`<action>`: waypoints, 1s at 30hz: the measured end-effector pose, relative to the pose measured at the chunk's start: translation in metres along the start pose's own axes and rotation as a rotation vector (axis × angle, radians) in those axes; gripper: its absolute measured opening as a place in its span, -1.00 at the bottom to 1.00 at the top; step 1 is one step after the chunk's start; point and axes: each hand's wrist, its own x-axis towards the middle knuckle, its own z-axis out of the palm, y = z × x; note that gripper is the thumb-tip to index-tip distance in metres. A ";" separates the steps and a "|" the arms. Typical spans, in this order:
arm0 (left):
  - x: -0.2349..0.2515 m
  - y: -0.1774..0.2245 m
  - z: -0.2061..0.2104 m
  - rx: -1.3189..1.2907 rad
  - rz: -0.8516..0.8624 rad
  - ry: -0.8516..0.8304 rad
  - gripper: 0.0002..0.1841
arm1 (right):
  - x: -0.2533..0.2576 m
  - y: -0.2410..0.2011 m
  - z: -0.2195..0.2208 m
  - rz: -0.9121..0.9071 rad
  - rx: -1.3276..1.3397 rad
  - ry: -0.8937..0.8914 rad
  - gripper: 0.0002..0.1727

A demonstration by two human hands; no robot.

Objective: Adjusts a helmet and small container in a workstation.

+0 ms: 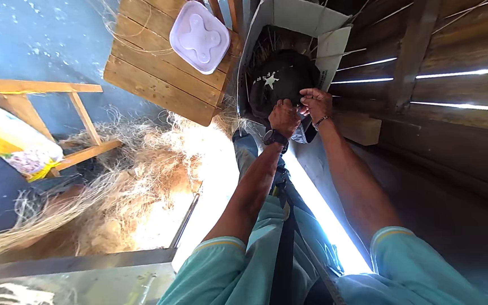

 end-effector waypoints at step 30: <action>0.135 -0.215 -0.117 -1.085 -0.645 0.477 -0.15 | -0.015 0.007 -0.002 -0.044 0.230 -0.082 -0.47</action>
